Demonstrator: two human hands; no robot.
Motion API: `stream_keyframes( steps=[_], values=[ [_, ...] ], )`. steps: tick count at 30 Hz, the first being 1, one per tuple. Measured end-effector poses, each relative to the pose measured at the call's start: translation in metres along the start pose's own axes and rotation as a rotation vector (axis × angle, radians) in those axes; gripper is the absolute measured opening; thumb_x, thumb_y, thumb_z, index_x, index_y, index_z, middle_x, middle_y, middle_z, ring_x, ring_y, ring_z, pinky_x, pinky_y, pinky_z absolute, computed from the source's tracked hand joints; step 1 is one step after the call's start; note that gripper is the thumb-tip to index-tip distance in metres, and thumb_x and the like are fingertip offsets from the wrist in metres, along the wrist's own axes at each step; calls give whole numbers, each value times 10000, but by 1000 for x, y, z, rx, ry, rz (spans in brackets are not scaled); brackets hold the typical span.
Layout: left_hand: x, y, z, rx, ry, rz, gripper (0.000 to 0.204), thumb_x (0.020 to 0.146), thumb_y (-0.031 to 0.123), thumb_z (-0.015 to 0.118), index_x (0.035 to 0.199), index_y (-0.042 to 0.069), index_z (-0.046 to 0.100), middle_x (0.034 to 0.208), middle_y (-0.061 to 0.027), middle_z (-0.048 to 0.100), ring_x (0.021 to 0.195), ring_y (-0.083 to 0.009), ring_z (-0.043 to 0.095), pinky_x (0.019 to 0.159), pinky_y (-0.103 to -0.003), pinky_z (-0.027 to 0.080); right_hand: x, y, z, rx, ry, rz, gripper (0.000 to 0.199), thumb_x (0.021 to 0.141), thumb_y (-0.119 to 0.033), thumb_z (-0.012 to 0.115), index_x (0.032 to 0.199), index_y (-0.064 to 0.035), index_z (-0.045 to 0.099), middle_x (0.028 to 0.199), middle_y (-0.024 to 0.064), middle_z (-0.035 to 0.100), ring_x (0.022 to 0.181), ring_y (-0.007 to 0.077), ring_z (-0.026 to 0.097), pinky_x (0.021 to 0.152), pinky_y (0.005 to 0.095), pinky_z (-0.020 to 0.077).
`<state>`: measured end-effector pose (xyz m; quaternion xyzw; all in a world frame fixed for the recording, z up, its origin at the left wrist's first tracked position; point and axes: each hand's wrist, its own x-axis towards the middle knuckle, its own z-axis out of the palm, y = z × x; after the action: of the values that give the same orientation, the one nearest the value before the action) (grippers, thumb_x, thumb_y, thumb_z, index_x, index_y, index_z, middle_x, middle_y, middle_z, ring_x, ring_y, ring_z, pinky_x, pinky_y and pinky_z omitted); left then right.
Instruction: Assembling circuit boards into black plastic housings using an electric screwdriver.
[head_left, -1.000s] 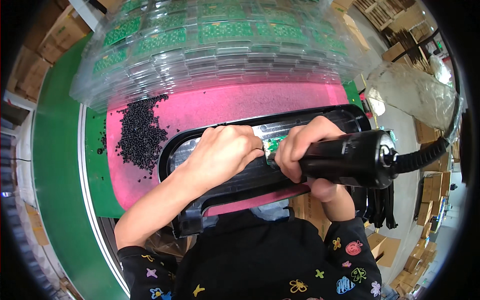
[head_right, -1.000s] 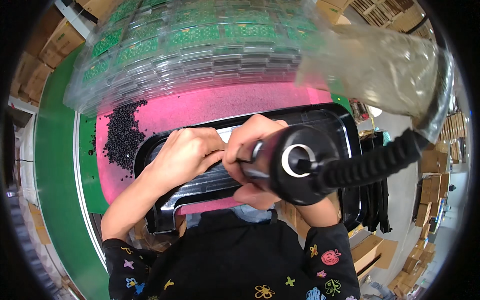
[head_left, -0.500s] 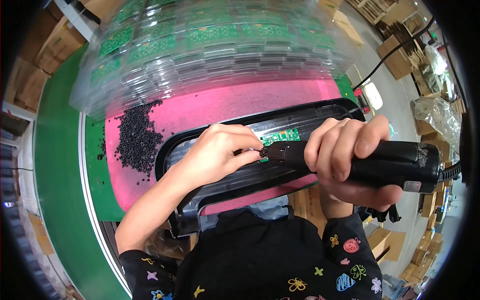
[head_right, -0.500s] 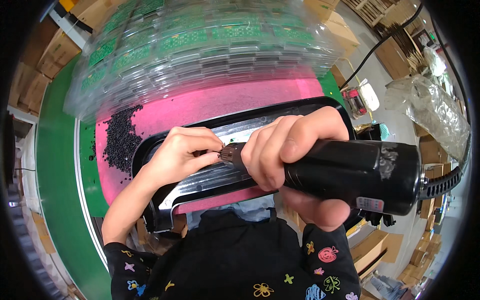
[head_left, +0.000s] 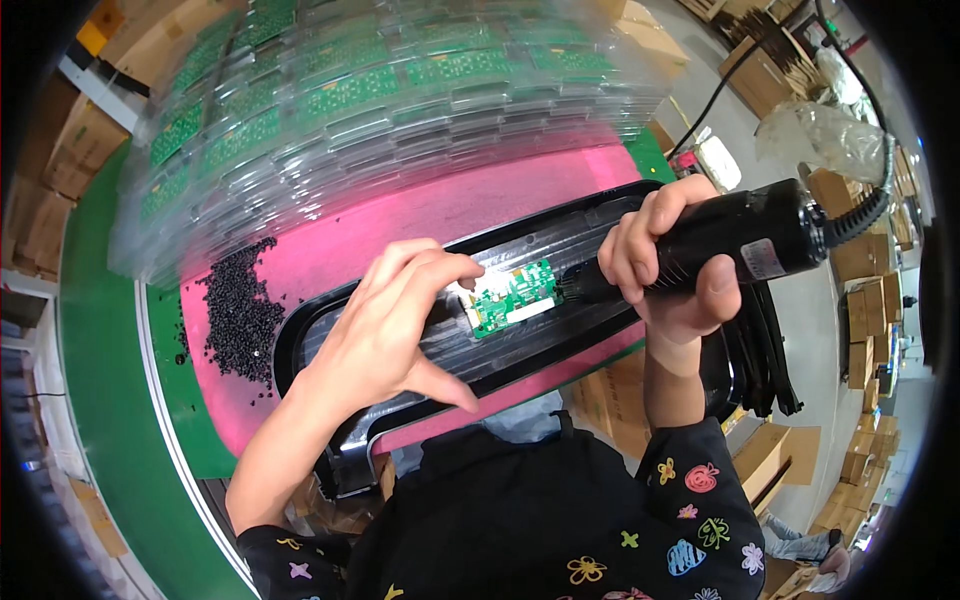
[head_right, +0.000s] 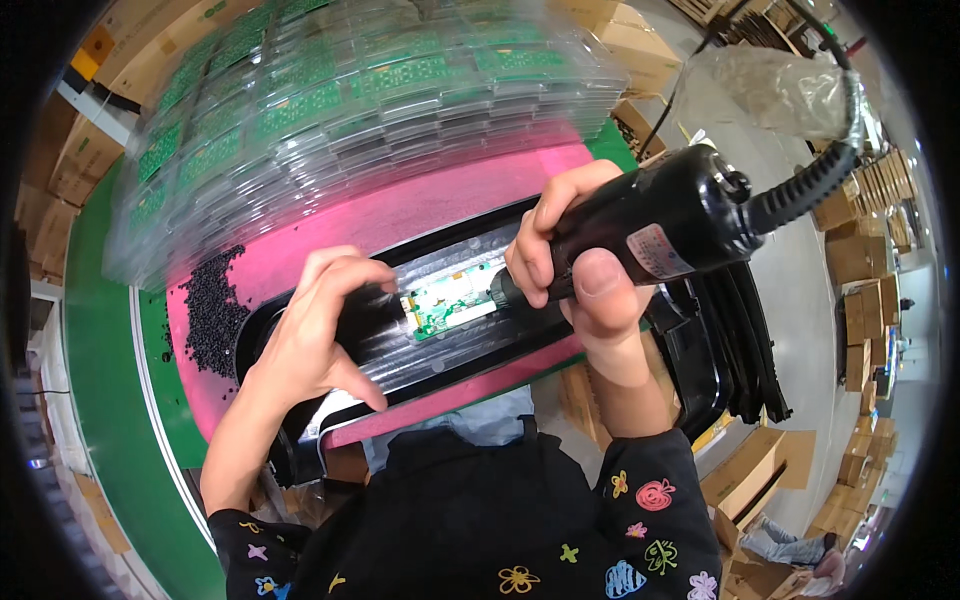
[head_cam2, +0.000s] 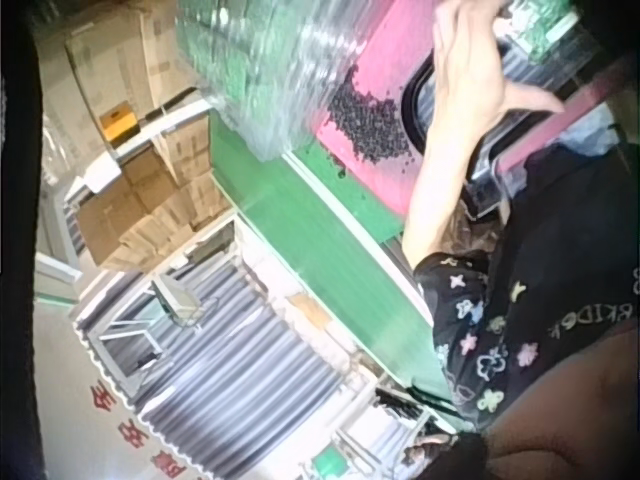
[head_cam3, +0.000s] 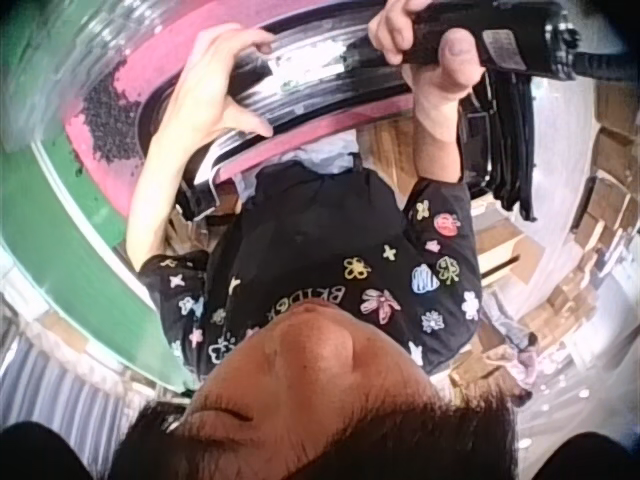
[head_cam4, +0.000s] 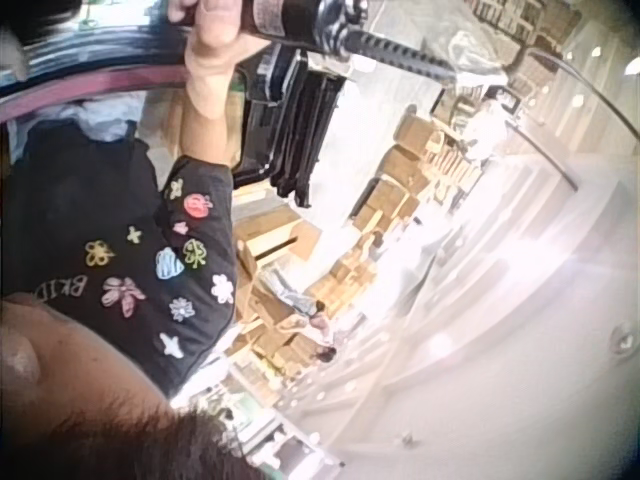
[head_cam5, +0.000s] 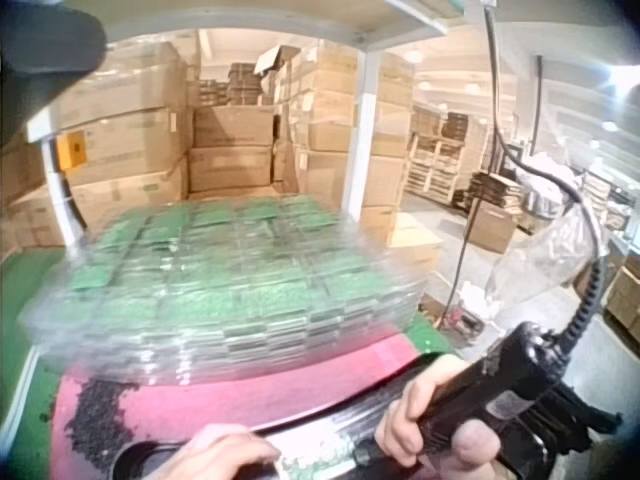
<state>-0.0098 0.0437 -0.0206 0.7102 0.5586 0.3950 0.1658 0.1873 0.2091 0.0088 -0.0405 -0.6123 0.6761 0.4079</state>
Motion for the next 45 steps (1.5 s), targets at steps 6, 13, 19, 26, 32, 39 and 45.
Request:
stream_keyframes(
  steps=[6,13,19,26,32,39,45],
  values=[
    [-15,-14,5,173,184,61,478,841,430,601,1055,51,402,1120,-155,536,968,-295,431,897,-431,326,-3,10,-7,199,8,-4,499,829,-388,717,1018,-3,461,643,67,489,488,119,438,461,243,385],
    [-9,-9,2,259,534,142,369,686,-90,451,968,76,281,990,-203,525,829,-218,440,813,-403,312,1,14,-8,227,-58,40,484,814,-345,745,1007,-3,461,640,59,497,497,101,446,454,232,385],
    [-8,25,-32,267,544,17,332,676,-167,460,968,-11,443,849,-148,543,737,-227,526,684,-320,433,2,21,-4,190,-132,65,416,769,-243,767,954,11,494,657,59,542,535,96,505,475,230,417],
    [-69,62,-58,328,562,-679,96,934,0,504,901,-29,590,602,-74,593,545,-108,572,511,-253,430,9,13,-12,285,-175,160,502,755,-377,765,989,1,533,623,41,503,480,112,454,450,245,376],
    [-157,75,-7,81,305,-1132,319,922,180,642,677,-12,571,498,-69,578,457,-106,584,419,-272,415,37,7,-21,538,398,399,141,921,-193,611,976,-77,553,788,19,535,694,139,544,671,317,486],
    [-198,76,26,-630,329,-1157,412,986,268,550,734,-51,616,610,-115,653,502,-162,645,433,-238,466,3,-4,-18,503,323,403,227,897,-94,608,1107,-38,545,1023,89,596,1061,262,573,918,556,508],
    [-205,65,79,-1267,377,-994,1020,831,766,342,1258,-156,435,959,-304,658,795,-414,679,649,-382,562,-39,-46,-24,-13,428,152,434,868,-16,609,1290,-11,507,1131,16,519,974,78,458,827,238,423]
  ],
)
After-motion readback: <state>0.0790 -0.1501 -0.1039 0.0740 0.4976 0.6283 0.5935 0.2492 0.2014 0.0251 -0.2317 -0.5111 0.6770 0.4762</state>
